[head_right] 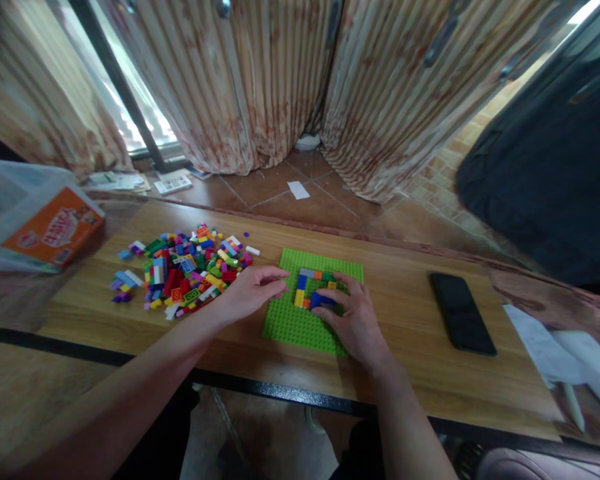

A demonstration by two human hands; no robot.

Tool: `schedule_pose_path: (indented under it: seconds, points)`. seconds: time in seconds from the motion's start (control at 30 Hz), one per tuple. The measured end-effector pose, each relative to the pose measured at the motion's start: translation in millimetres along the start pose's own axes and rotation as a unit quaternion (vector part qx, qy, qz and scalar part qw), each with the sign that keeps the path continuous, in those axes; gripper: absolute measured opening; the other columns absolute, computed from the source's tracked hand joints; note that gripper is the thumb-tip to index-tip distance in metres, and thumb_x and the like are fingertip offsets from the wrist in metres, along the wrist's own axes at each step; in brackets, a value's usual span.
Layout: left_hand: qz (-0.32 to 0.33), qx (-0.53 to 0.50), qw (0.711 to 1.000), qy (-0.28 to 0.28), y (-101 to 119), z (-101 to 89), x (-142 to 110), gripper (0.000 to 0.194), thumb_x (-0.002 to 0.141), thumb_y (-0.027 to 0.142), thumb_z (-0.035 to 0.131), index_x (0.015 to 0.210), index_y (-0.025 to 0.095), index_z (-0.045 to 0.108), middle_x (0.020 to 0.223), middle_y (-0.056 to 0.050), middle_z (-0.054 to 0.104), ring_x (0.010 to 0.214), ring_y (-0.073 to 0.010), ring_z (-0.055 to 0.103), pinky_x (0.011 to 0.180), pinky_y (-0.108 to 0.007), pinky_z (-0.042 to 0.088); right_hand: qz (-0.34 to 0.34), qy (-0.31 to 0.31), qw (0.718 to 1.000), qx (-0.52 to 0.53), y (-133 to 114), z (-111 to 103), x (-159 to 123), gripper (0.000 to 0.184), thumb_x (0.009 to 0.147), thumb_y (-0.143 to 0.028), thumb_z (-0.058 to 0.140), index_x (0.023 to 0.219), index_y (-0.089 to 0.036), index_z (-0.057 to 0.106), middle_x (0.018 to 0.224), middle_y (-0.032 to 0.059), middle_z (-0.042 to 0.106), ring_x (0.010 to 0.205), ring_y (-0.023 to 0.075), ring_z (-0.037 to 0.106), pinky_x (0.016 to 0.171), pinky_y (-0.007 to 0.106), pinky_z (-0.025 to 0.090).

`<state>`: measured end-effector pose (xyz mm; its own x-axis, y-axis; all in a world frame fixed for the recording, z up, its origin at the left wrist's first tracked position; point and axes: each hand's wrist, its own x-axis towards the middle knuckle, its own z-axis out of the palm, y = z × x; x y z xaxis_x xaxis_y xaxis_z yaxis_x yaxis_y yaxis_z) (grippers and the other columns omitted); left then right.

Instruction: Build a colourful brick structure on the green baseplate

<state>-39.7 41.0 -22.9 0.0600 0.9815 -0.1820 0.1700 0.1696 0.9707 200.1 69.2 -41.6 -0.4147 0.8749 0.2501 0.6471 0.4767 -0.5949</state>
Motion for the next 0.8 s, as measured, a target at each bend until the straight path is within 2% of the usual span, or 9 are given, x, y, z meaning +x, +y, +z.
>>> schedule_pose_path:
  seconds: [0.23,0.5,0.8]
  points:
    - [0.01,0.051,0.999,-0.003,2,-1.5,-1,0.032,0.084,0.024,0.059,0.111,0.011,0.068,0.078,-0.005,0.072,0.066,-0.0146,0.063,0.064,-0.026,0.048,-0.048,-0.009,0.998,-0.027,-7,-5,3,0.022,0.08,-0.04,0.071,0.099,-0.03,0.072,0.126,0.0061,0.06,0.116,0.0309,0.056,0.097,0.057,0.047]
    - [0.058,0.085,0.995,-0.007,-9,-1.3,3,0.031,0.085,0.027,0.059,0.111,0.013,0.069,0.089,-0.007,0.074,0.076,-0.017,0.066,0.071,-0.029,0.05,-0.071,-0.051,0.994,-0.064,-13,-9,5,0.021,0.084,-0.037,0.065,0.101,-0.026,0.069,0.12,0.0089,0.064,0.114,0.032,0.057,0.094,0.059,0.047]
    - [0.075,0.141,0.987,0.0,-6,0.9,0,0.031,0.086,0.027,0.058,0.111,0.013,0.069,0.095,-0.008,0.075,0.082,-0.0197,0.067,0.075,-0.031,0.05,-0.09,-0.077,0.988,-0.103,-10,-9,10,0.019,0.081,-0.028,0.065,0.099,-0.024,0.07,0.117,0.0103,0.065,0.111,0.0337,0.058,0.094,0.059,0.048]
